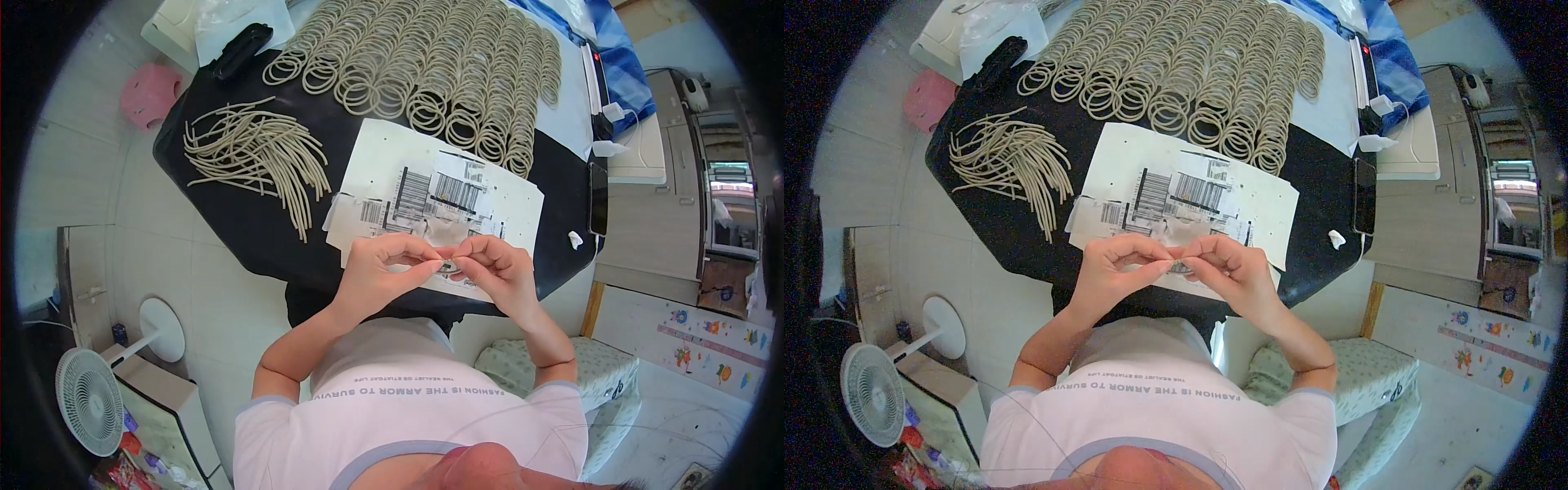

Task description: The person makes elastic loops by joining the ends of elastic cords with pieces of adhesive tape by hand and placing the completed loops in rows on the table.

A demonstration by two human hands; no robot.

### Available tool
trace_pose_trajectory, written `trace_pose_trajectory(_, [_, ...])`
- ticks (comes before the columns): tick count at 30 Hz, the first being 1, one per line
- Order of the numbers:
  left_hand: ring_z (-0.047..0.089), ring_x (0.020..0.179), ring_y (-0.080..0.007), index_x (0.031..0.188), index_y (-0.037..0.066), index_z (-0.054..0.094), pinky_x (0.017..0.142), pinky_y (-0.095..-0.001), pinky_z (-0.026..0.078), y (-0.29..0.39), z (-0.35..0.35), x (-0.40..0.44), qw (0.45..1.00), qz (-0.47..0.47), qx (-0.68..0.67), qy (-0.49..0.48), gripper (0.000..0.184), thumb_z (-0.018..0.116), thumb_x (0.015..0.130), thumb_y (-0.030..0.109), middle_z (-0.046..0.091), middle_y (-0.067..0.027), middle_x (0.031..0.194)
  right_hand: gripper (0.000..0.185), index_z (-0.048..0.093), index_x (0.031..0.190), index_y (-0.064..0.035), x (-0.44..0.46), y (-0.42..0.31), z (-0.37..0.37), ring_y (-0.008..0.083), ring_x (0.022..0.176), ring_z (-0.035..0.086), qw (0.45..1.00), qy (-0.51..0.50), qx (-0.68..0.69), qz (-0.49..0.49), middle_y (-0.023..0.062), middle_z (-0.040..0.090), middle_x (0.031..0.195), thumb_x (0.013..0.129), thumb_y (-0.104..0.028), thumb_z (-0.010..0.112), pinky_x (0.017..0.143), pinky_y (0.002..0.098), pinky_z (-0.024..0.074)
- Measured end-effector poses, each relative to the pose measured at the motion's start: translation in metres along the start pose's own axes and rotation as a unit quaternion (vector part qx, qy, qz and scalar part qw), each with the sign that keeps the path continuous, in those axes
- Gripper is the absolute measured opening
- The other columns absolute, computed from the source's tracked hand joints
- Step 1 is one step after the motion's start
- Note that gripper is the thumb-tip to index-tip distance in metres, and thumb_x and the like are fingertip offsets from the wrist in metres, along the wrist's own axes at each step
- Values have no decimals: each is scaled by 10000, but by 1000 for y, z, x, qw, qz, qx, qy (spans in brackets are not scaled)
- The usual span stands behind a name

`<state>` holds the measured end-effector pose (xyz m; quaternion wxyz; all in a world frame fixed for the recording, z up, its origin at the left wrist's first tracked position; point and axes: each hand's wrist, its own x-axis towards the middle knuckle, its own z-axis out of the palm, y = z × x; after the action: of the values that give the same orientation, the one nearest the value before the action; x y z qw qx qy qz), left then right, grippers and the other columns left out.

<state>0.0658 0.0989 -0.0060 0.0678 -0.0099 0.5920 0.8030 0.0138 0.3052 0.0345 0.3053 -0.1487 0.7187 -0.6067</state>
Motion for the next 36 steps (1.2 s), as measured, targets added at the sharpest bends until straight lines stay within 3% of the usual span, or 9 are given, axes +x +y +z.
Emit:
trace_pose_trajectory(17, [663, 867, -125, 926, -39, 712, 806, -253, 539, 0, 0, 0, 1000, 10, 17, 2, 114, 713, 819, 1, 705, -100, 941, 118, 575, 1047, 43, 0, -2, 0, 69, 891, 627, 1000, -11, 5, -9, 115, 688, 1106, 964, -40, 565, 779, 234, 555])
trace_pose_trajectory(36, [668, 865, -136, 919, -36, 718, 802, -258, 537, -3, -1, 0, 1000, 14, 15, 6, 101, 704, 821, -14, 706, -107, 954, 159, 556, 1113, 50, -8, 6, 23, 133, 930, 658, 997, 65, 7, -28, 132, 671, 1107, 980, -29, 522, 737, 255, 596])
